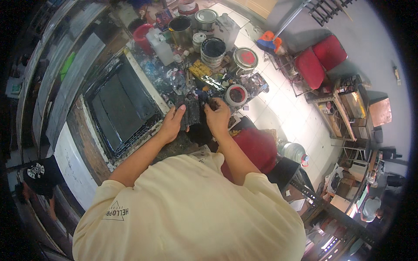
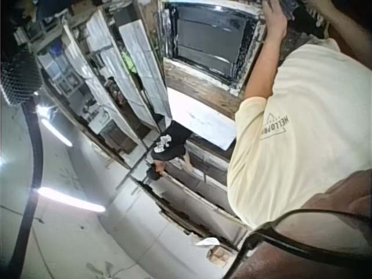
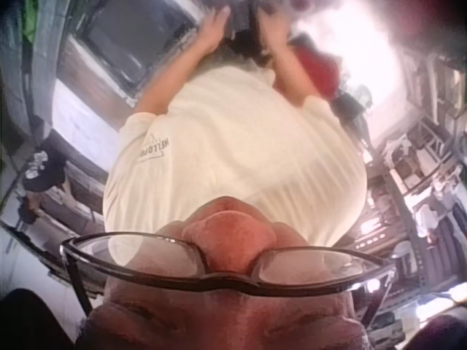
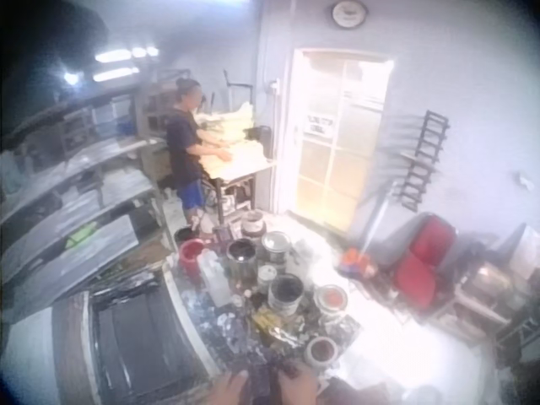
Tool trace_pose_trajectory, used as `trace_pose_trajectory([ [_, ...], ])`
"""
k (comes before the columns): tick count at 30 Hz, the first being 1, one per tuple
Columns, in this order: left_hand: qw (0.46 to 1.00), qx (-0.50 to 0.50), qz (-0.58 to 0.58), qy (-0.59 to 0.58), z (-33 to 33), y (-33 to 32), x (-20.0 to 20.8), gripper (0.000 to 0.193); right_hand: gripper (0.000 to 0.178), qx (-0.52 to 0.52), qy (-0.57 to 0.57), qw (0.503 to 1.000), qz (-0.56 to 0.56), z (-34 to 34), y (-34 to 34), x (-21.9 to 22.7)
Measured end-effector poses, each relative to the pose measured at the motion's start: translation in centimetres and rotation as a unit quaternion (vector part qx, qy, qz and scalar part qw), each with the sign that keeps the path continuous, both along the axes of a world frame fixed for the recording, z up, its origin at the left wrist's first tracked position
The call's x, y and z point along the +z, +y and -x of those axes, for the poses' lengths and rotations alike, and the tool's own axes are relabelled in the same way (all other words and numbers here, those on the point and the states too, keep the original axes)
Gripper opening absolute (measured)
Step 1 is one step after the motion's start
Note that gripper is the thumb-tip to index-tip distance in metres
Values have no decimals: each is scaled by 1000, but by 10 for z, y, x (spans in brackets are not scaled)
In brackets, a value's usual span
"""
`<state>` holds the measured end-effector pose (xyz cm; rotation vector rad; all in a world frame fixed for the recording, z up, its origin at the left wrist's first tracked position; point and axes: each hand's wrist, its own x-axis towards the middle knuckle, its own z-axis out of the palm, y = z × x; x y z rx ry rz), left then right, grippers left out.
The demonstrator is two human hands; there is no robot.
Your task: The person performs screen printing on white packaging materials by hand, applying black ink through a screen frame onto each item, removing the printed items, and wiping the screen with a cloth.
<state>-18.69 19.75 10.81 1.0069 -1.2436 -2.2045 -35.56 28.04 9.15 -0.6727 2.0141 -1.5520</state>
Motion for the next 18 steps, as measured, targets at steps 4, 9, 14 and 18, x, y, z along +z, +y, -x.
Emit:
trace_pose_trajectory([
  [4,999,-39,9,-31,-4,0,7,32,21,-18,5,1000,9,16,-12,-11],
  [9,910,-104,378,-137,-14,-3,13,38,21,-9,-8,1000,-27,51,7,-6],
  [14,582,-153,794,-84,-18,-27,31,25,18,15,-160,987,8,34,44,42],
  [18,521,-130,843,-32,-18,-29,32,22,20,63,-162,984,-23,36,62,28],
])
